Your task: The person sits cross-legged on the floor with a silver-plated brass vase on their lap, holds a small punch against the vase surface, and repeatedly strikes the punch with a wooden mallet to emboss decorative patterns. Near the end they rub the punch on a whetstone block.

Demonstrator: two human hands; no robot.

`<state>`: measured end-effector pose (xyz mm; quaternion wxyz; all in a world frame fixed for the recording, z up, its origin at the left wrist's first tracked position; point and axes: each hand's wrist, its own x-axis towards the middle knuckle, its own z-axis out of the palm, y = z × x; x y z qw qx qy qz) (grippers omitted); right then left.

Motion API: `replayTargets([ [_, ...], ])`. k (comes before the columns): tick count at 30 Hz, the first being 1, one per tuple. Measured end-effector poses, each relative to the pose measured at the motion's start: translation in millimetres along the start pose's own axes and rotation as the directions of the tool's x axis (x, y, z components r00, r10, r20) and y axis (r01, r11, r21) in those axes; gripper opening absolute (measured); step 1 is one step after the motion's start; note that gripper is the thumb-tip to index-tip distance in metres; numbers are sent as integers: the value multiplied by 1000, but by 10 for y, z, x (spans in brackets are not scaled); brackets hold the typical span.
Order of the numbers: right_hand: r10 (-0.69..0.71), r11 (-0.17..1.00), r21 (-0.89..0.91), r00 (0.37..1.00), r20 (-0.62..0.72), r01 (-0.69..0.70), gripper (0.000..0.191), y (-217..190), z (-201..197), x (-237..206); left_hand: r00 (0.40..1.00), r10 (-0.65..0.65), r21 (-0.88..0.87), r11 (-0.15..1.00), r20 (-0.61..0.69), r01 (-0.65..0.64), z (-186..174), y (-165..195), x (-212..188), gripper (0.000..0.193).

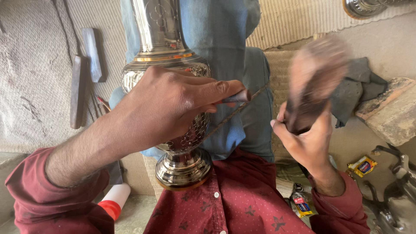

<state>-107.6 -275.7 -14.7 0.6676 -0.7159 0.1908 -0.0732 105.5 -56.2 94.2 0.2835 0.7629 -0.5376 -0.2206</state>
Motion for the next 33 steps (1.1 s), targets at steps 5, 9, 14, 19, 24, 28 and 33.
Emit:
replayTargets([
  [5,-133,963,-238,991,7,131,67,-99,-25,111,992,-63,32,997,-107,67,27,83,-82,52],
  [9,-404,600,-632,867,292,492,63,-295,-139,342,962,-162,110,976,-220,189,107,178,-199,42],
  [14,-282,656,-588,876,392,474,74,-632,-271,636,899,-238,53,960,-368,276,203,221,-319,40],
  [19,-300,671,-526,840,452,523,86,-933,-294,753,873,-285,-19,953,-396,303,269,205,-383,31],
  [24,-331,659,-507,820,467,555,88,-856,-292,784,858,-308,-100,951,-411,294,292,126,-420,38],
  [28,-346,473,-687,833,432,552,82,-714,-411,712,844,-299,-55,950,-446,308,326,159,-469,41],
  [33,-288,898,-268,926,243,349,78,-715,-441,596,840,-301,-55,949,-451,311,345,173,-452,39],
])
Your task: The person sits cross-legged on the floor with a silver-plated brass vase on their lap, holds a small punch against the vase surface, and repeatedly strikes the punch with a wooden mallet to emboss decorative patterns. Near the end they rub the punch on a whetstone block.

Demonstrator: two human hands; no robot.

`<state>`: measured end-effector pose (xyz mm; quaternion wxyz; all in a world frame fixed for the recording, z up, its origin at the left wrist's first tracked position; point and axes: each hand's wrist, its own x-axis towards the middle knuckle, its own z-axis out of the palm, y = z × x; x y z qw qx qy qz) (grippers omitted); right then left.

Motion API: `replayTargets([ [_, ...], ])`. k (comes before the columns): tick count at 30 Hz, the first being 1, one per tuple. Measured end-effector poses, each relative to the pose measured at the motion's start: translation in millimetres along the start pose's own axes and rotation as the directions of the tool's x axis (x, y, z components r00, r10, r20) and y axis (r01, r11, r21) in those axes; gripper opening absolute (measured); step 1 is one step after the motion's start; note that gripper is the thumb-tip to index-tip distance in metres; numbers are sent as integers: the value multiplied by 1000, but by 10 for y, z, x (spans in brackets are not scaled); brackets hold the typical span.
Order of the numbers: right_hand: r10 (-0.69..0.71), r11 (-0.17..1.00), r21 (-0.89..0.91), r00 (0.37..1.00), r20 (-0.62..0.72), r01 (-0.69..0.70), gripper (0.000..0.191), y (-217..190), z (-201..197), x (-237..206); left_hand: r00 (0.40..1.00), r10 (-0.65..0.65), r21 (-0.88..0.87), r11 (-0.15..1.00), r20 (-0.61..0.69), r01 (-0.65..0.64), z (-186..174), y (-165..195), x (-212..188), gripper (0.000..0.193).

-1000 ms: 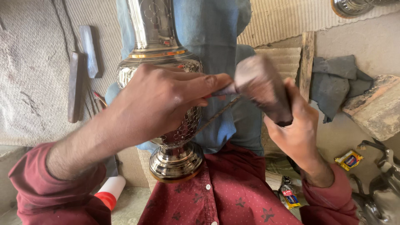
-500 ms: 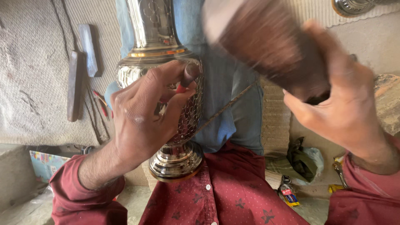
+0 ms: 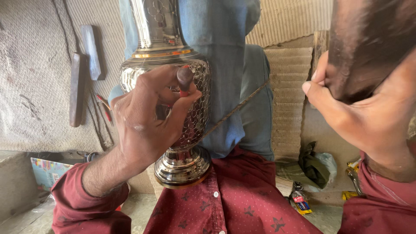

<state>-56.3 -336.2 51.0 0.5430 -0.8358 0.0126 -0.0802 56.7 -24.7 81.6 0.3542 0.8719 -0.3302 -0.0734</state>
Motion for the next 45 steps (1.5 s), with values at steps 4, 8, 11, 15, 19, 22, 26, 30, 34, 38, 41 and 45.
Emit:
replayTargets([
  [4,-17,983,-178,993,113,37,78,-59,18,94,997,48,34,998,52,-50,-13,13,70,36],
  [8,-53,938,-327,981,184,112,78,10,37,85,984,123,21,992,126,-127,-41,11,212,38],
  [11,139,963,-247,986,93,-112,73,130,107,-112,951,145,68,983,275,-169,-29,21,336,43],
  [15,1,933,-360,998,66,23,75,298,294,-459,900,239,3,966,364,-257,-18,9,472,43],
  [19,439,899,58,888,-138,-435,70,358,595,-781,814,353,-68,929,461,-364,37,-40,597,52],
  [22,210,972,-63,959,-192,-225,70,419,857,-977,750,433,-108,891,500,-442,57,-57,683,56],
  [26,161,976,-89,935,-317,-198,64,464,1154,-1205,657,478,-263,876,582,-404,128,-40,792,42],
  [30,354,898,402,838,-416,-179,44,454,1339,-1336,460,296,-177,942,837,-284,180,-16,859,45],
  [34,324,946,153,869,-373,-287,29,428,1378,-1354,505,500,-435,865,703,-251,136,-5,934,37],
  [38,389,921,183,853,-347,-345,32,301,1356,-1345,707,582,-607,747,402,-271,-203,-14,655,27],
  [41,213,902,428,913,-347,-48,71,116,1386,-1315,650,706,-889,446,280,-101,-484,-107,121,20],
  [45,17,857,490,942,-334,158,96,-87,1531,-1192,462,800,-912,246,383,329,-582,-294,-659,35],
])
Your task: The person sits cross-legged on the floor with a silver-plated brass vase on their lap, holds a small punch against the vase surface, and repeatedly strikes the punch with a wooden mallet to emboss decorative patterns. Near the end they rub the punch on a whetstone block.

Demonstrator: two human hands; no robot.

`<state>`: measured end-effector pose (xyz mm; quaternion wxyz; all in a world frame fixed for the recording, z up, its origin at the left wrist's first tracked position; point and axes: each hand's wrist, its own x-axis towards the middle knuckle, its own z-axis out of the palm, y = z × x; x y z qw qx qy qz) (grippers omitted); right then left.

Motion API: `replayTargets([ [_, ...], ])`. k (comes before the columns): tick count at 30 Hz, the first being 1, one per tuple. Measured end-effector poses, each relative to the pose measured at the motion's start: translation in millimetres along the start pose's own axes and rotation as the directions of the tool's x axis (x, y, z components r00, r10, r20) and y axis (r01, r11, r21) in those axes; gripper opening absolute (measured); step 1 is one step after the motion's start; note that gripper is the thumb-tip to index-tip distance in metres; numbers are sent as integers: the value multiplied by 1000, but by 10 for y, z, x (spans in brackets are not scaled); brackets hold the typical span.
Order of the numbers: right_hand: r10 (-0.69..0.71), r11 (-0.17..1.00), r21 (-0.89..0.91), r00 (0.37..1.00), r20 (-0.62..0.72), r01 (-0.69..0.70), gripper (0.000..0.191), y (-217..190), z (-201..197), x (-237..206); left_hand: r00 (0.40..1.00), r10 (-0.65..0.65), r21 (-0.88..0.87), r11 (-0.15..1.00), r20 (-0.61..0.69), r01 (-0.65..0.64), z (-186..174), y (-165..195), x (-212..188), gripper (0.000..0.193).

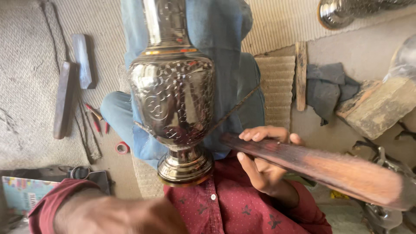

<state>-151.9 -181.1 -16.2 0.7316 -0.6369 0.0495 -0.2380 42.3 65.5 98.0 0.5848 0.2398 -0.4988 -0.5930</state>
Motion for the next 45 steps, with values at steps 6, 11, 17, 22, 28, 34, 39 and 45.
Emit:
replayTargets([
  [6,162,957,-266,972,173,-112,89,204,69,98,987,158,-132,979,7,-155,322,-76,-258,44],
  [11,317,942,-101,947,-51,-320,86,199,-102,-130,999,23,323,946,-32,-11,-47,188,-38,54],
  [17,314,945,-43,936,-156,-324,80,94,-245,-371,752,236,732,524,-616,435,-657,60,490,36],
  [22,338,935,-28,914,-226,-353,70,70,-302,-457,779,125,712,512,-615,480,-809,-48,634,55],
  [28,316,906,-186,900,-300,-380,56,-1,-436,-456,934,121,893,356,-336,275,-950,-77,697,58],
  [34,19,990,-126,949,-313,-61,91,-94,-414,-357,943,56,874,396,-328,280,-996,-77,724,60],
  [39,-68,915,-398,949,-308,-63,85,-174,-369,-252,961,90,871,451,-262,195,-1004,-59,719,55],
  [45,72,795,-562,956,-285,-228,53,-28,-423,-278,984,-24,859,484,-179,168,-1049,-21,776,57],
])
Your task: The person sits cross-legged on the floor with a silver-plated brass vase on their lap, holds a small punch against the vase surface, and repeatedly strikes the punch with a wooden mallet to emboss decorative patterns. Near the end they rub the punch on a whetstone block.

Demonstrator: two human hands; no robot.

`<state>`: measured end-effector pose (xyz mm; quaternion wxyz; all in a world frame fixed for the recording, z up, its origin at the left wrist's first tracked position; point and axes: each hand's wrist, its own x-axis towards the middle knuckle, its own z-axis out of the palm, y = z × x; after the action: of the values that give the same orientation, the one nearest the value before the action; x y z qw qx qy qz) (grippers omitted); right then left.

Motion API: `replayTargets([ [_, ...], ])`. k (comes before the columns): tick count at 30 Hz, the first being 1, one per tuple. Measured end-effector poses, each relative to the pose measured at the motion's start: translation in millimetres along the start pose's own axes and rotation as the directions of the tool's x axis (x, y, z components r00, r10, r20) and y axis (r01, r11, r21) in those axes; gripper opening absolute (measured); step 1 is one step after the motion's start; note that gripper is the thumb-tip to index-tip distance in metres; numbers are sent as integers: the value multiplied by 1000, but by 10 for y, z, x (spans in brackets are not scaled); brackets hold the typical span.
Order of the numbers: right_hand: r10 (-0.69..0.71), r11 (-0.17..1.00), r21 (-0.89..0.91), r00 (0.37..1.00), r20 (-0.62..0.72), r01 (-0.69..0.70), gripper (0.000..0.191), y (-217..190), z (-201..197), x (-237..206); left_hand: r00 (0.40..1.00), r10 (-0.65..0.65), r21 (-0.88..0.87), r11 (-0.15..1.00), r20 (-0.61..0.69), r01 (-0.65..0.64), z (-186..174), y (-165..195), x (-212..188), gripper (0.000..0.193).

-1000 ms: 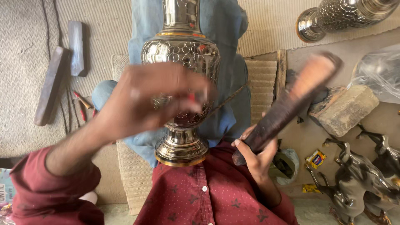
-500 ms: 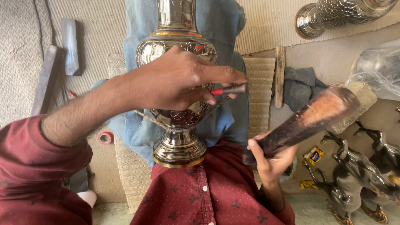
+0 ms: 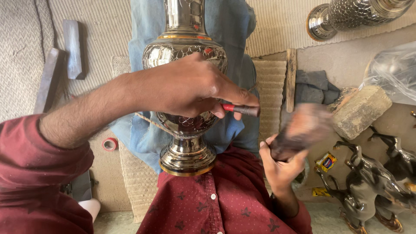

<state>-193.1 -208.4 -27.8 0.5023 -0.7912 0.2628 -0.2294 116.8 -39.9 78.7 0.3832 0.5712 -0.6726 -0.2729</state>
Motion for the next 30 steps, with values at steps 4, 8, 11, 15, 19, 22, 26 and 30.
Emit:
replayTargets([
  [4,-353,884,-314,935,43,348,78,138,81,-105,965,-116,-14,992,236,122,-19,-4,92,60],
  [8,-407,851,-342,912,52,399,83,134,123,-131,970,-7,-109,993,245,35,-9,-11,168,52],
  [11,-311,930,-203,950,7,306,78,81,129,-83,903,-79,-123,982,421,143,-22,-42,196,50],
  [15,-551,665,-502,817,170,553,79,41,173,-35,923,29,-195,980,383,50,-23,-86,202,51],
  [19,-97,972,-215,995,12,97,73,57,220,-65,969,-8,-149,988,246,46,28,-131,260,51],
  [22,-18,985,-172,1000,-13,15,70,73,219,-103,960,-6,-130,991,279,44,7,-160,277,54],
  [26,-133,987,72,978,-163,147,94,87,156,-126,914,1,-193,978,406,85,-43,-164,326,52],
  [30,-312,949,-13,938,-152,314,95,88,93,-72,903,83,-284,958,422,45,-72,-142,365,50],
])
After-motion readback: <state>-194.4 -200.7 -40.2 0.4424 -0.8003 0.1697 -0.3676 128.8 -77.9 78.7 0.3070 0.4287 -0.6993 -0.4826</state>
